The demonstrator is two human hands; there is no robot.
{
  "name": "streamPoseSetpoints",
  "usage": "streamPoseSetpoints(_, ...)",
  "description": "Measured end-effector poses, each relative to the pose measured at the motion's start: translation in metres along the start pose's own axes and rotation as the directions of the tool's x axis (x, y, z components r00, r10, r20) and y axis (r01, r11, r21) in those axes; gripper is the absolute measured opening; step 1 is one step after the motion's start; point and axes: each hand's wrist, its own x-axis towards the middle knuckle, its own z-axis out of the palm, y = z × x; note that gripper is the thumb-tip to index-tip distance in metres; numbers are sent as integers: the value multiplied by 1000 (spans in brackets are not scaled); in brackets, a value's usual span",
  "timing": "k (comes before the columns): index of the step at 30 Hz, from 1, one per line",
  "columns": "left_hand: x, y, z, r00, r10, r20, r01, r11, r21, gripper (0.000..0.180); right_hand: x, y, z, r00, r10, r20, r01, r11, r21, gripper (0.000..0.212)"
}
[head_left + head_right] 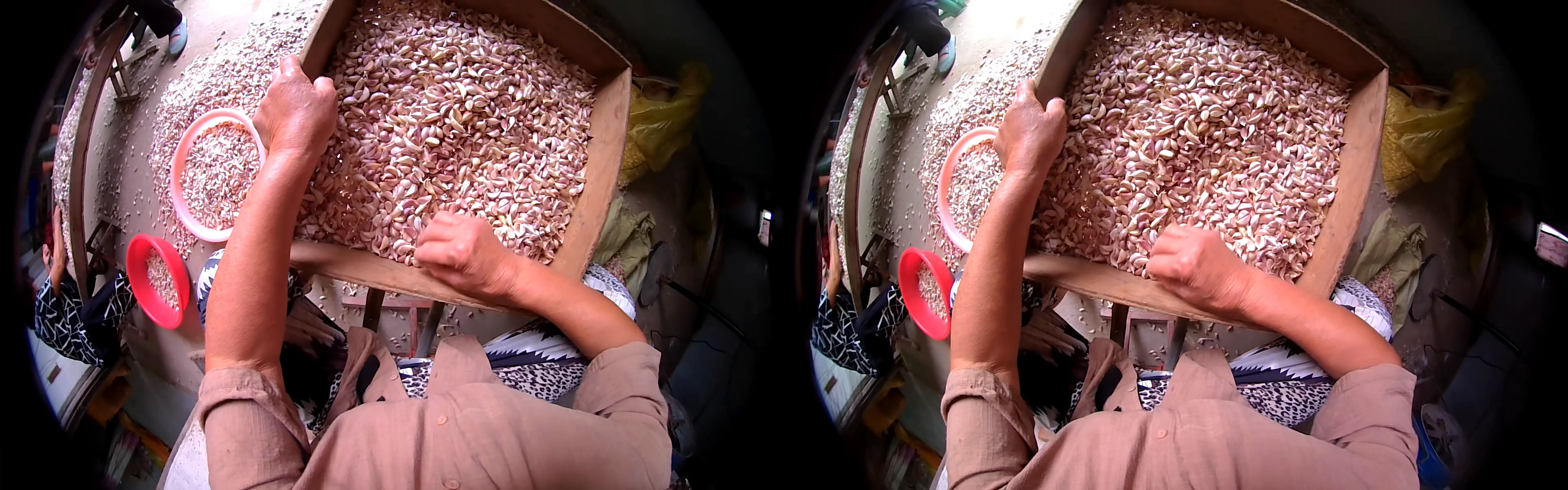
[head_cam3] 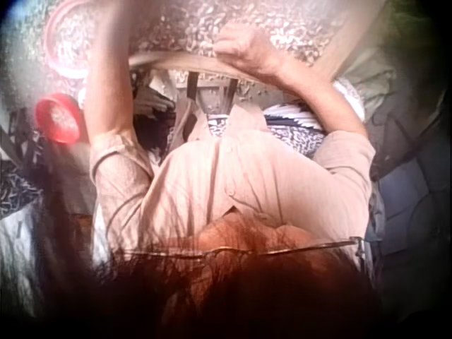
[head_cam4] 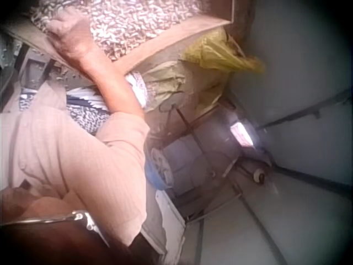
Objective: The person sorts garlic cloves from a wooden tray into plastic bowls by hand.
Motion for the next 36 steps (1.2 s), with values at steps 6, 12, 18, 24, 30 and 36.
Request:
streamPoseSetpoints(6,0,1,1,1000,7,-15,-7,1000,-15,52,-1,8,3,984,178,-5,-177,976,-126,12)
streamPoseSetpoints(12,-1,-1,1,999,9,-31,-10,999,-36,52,-1,17,14,989,104,105,-93,990,-106,10)
streamPoseSetpoints(18,-2,0,2,1000,-8,-24,8,1000,-9,54,0,36,-4,981,185,-52,-186,982,-12,11)
streamPoseSetpoints(24,-2,-1,4,999,-3,-36,2,1000,-29,54,2,46,-34,922,380,-71,-383,923,-42,11)
streamPoseSetpoints(30,-1,-3,5,1000,6,-31,-6,1000,-10,55,-2,58,-81,714,678,-172,-688,725,2,18)
streamPoseSetpoints(36,0,-4,6,998,12,-58,-11,1000,9,54,-6,66,-91,711,635,-301,-682,728,-75,18)
